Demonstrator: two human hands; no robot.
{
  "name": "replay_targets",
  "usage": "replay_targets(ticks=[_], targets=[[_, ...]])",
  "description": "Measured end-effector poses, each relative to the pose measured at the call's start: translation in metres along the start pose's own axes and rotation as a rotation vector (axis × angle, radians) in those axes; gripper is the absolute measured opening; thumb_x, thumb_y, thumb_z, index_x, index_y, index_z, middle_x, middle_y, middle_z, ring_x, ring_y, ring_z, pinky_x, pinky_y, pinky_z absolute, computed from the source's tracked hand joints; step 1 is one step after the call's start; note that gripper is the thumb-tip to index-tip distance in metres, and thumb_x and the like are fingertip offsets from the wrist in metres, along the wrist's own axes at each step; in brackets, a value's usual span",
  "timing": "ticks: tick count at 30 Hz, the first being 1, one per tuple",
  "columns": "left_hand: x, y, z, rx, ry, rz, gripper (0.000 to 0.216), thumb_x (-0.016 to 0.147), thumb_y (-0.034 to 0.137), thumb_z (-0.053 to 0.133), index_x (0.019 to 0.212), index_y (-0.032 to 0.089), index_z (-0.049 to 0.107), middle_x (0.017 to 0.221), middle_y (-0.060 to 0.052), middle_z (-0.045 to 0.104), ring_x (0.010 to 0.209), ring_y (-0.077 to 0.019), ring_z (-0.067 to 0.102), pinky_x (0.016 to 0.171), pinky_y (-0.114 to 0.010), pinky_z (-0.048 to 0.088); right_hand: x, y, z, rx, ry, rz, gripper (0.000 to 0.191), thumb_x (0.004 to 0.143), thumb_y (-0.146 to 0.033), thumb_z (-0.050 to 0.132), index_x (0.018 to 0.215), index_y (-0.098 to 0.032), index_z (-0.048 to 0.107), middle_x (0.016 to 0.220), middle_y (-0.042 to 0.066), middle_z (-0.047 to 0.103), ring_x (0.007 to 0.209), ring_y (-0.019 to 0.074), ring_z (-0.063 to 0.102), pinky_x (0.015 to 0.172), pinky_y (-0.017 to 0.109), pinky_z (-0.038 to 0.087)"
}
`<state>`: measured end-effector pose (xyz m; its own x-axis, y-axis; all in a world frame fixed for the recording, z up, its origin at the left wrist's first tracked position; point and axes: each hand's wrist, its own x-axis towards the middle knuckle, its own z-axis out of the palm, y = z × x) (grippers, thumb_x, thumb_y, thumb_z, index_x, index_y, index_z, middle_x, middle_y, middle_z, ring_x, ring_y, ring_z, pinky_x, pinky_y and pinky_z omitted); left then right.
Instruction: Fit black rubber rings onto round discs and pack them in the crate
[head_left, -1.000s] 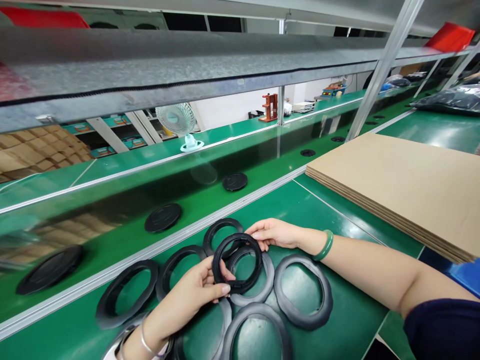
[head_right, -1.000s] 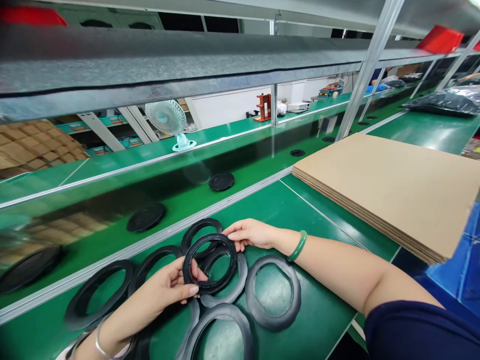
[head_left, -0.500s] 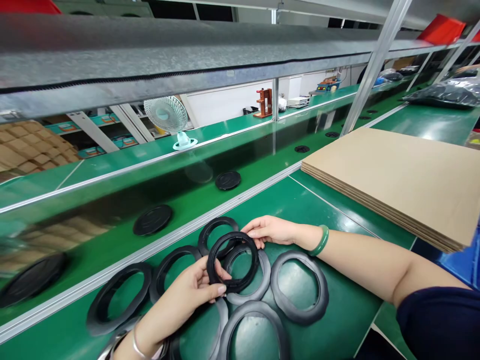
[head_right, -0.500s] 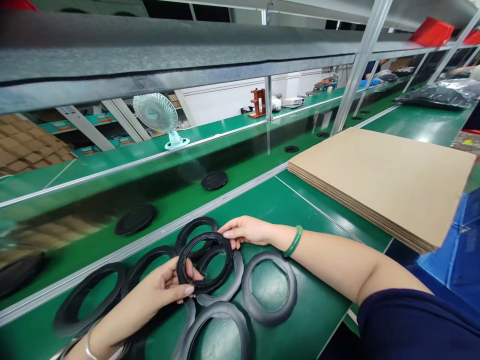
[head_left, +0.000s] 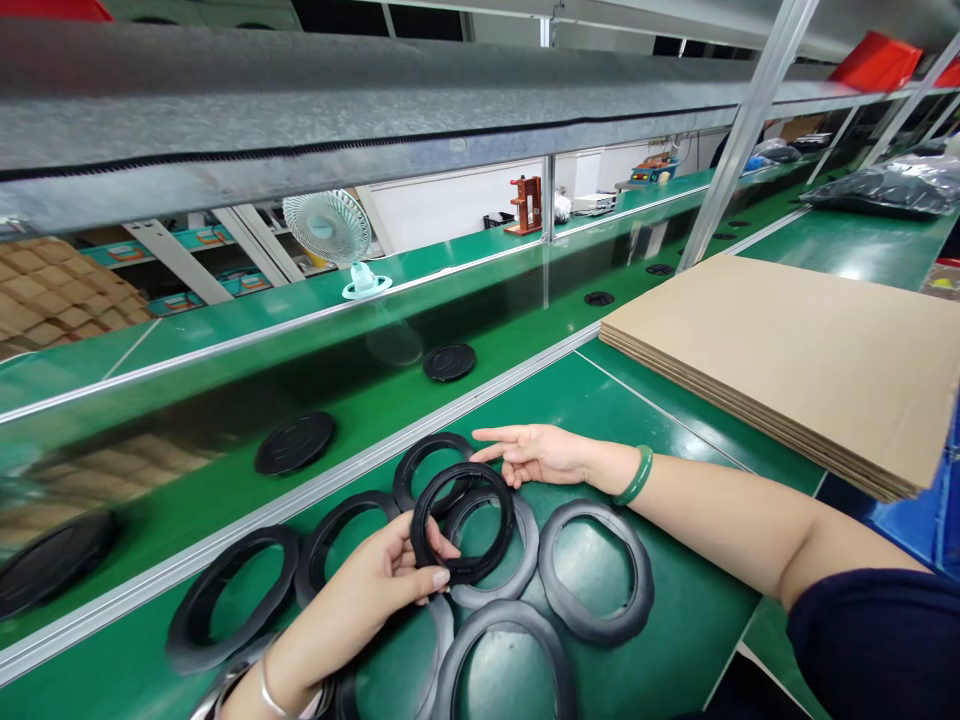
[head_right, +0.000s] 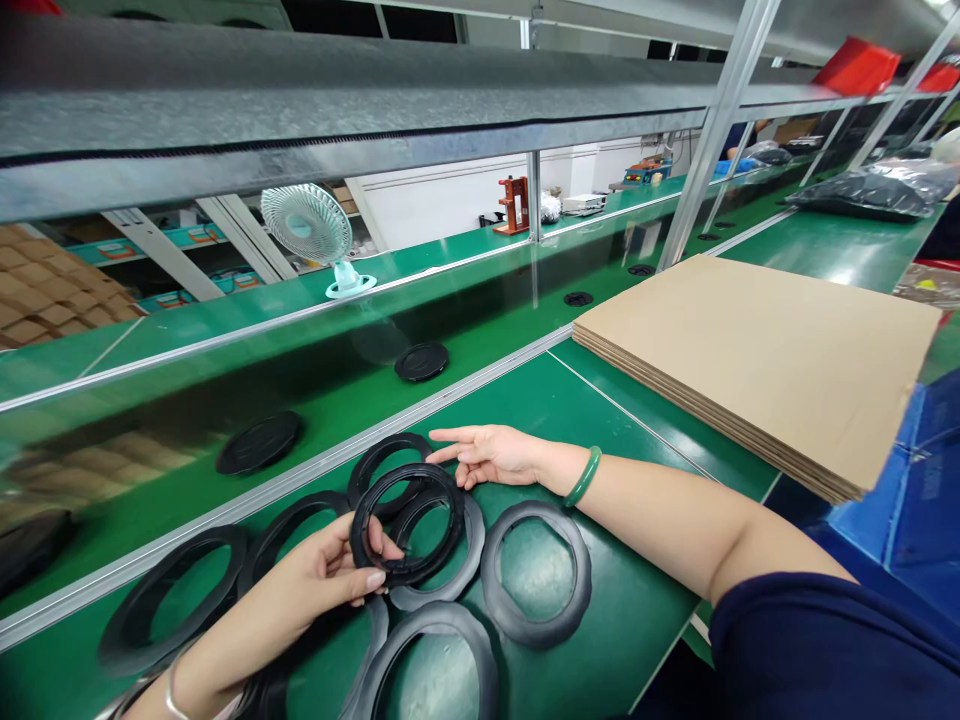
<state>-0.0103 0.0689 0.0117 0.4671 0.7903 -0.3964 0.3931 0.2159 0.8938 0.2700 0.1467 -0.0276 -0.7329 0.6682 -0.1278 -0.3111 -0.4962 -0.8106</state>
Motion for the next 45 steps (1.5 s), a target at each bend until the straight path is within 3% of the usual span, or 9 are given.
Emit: replay_targets(ticks=[2, 5, 13, 17, 28, 45], targets=[[0.0, -0.001, 0.0, -0.001, -0.004, 0.002, 0.031, 0.076, 0.037, 0.076, 0.094, 0.017, 0.061, 0.094, -0.005, 0.066, 0.072, -0.0141, 0.055, 0.064, -0.026, 0.048, -0.002, -0.001, 0.001, -0.007, -0.022, -0.005, 0.071, 0.082, -0.011, 0.074, 0.145, -0.024, 0.044, 0.141, 0.016, 0.051, 0.072, 0.0092, 0.063, 0.068, 0.023, 0.053], [0.001, -0.002, -0.001, -0.005, -0.01, 0.005, 0.03, 0.076, 0.036, 0.076, 0.094, 0.018, 0.061, 0.093, -0.004, 0.065, 0.074, -0.0147, 0.057, 0.065, -0.026, 0.048, -0.003, -0.003, 0.004, -0.014, -0.016, 0.0, 0.077, 0.077, -0.011, 0.078, 0.146, -0.023, 0.044, 0.138, 0.016, 0.053, 0.071, 0.0088, 0.063, 0.066, 0.022, 0.052], [0.002, 0.0, 0.0, -0.014, -0.009, 0.004, 0.034, 0.074, 0.039, 0.078, 0.093, 0.018, 0.059, 0.092, -0.004, 0.065, 0.073, -0.0147, 0.057, 0.063, -0.026, 0.047, 0.002, 0.0, 0.003, -0.014, 0.048, -0.001, 0.043, 0.09, -0.035, 0.069, 0.127, -0.013, 0.062, 0.113, 0.014, 0.066, 0.071, 0.0118, 0.064, 0.064, 0.023, 0.054], [0.002, -0.004, -0.001, -0.012, -0.024, 0.006, 0.032, 0.076, 0.038, 0.076, 0.094, 0.018, 0.06, 0.089, -0.003, 0.065, 0.072, -0.0144, 0.057, 0.064, -0.026, 0.047, 0.004, 0.003, 0.002, -0.068, 0.058, -0.004, 0.038, 0.089, -0.034, 0.071, 0.119, -0.01, 0.067, 0.103, 0.012, 0.067, 0.067, 0.0104, 0.063, 0.061, 0.022, 0.054], [0.001, 0.002, 0.001, -0.014, -0.006, 0.002, 0.033, 0.074, 0.038, 0.078, 0.094, 0.018, 0.061, 0.09, -0.003, 0.066, 0.07, -0.0141, 0.056, 0.063, -0.026, 0.047, 0.005, 0.007, 0.0, -0.131, 0.031, 0.005, 0.05, 0.075, -0.032, 0.084, 0.117, -0.011, 0.069, 0.086, 0.007, 0.068, 0.066, 0.0104, 0.06, 0.063, 0.022, 0.05], [0.002, -0.001, -0.001, -0.006, -0.001, 0.01, 0.032, 0.074, 0.036, 0.078, 0.094, 0.018, 0.061, 0.095, -0.005, 0.066, 0.072, -0.014, 0.056, 0.065, -0.026, 0.047, 0.007, 0.01, -0.001, -0.155, 0.015, -0.014, 0.052, 0.072, -0.035, 0.086, 0.115, -0.01, 0.069, 0.087, 0.007, 0.068, 0.066, 0.0103, 0.058, 0.061, 0.022, 0.047]])
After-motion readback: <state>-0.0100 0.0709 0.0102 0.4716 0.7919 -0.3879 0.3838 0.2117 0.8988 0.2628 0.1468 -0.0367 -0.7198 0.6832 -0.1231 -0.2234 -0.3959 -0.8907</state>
